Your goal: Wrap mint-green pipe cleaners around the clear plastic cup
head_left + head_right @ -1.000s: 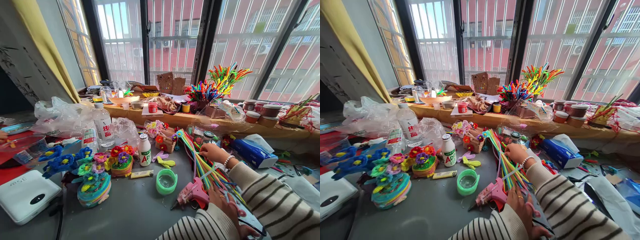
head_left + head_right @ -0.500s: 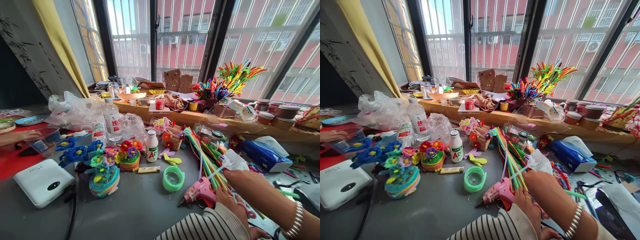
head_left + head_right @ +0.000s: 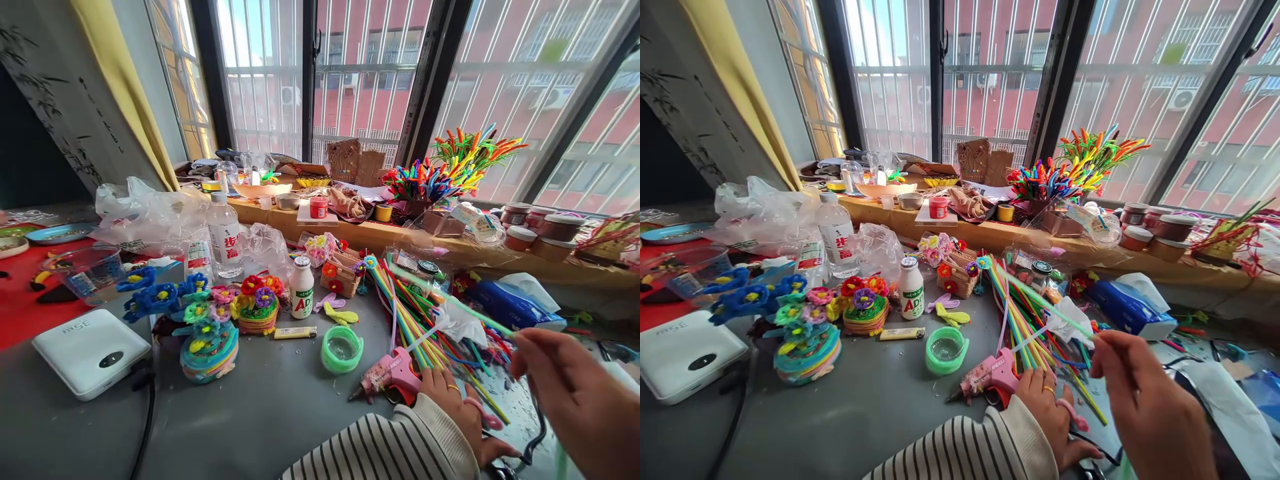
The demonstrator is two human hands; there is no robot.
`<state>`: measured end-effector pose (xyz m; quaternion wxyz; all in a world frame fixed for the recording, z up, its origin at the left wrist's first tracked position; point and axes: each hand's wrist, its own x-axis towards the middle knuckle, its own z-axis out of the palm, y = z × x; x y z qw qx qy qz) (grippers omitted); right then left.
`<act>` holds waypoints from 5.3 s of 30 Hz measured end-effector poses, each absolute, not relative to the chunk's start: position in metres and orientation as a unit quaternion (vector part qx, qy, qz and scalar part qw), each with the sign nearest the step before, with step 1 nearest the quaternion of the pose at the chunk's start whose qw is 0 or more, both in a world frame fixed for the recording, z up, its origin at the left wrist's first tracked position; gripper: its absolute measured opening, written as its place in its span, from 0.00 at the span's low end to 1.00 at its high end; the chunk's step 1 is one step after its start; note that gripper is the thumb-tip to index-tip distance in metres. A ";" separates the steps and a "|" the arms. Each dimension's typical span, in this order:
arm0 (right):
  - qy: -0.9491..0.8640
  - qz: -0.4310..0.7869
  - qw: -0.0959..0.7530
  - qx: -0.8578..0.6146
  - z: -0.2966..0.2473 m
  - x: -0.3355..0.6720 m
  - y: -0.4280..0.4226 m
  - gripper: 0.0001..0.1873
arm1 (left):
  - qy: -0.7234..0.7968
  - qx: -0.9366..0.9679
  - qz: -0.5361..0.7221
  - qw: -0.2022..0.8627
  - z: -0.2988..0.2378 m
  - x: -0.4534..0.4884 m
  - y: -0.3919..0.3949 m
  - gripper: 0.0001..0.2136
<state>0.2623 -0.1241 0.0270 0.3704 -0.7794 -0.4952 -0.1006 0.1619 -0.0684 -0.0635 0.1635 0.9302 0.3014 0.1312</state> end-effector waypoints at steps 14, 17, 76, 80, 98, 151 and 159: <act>-0.511 0.097 0.418 -0.745 -0.038 0.246 -0.093 0.17 | 0.526 0.821 0.215 -0.057 -0.031 0.026 -0.020 0.08; -0.544 0.002 0.331 -0.771 -0.039 0.251 -0.093 0.16 | 0.522 0.828 0.204 -0.017 -0.036 0.025 -0.017 0.04; -0.765 -0.153 0.326 -0.534 -0.004 0.176 -0.079 0.33 | 0.232 0.682 0.459 0.521 -0.011 0.022 -0.027 0.07; -0.759 -0.132 0.330 -0.546 -0.001 0.175 -0.081 0.34 | 0.237 0.688 0.477 0.492 -0.009 0.020 -0.026 0.06; -0.748 0.278 0.391 -0.459 0.029 0.207 -0.074 0.13 | 0.072 0.777 0.319 0.538 0.015 0.022 0.005 0.13; -0.661 0.248 0.440 -0.555 0.004 0.188 -0.066 0.08 | 0.273 0.395 0.331 0.812 -0.027 0.047 -0.003 0.21; -0.670 0.229 0.431 -0.559 0.002 0.187 -0.067 0.09 | 0.259 0.411 0.335 0.807 -0.025 0.047 -0.005 0.18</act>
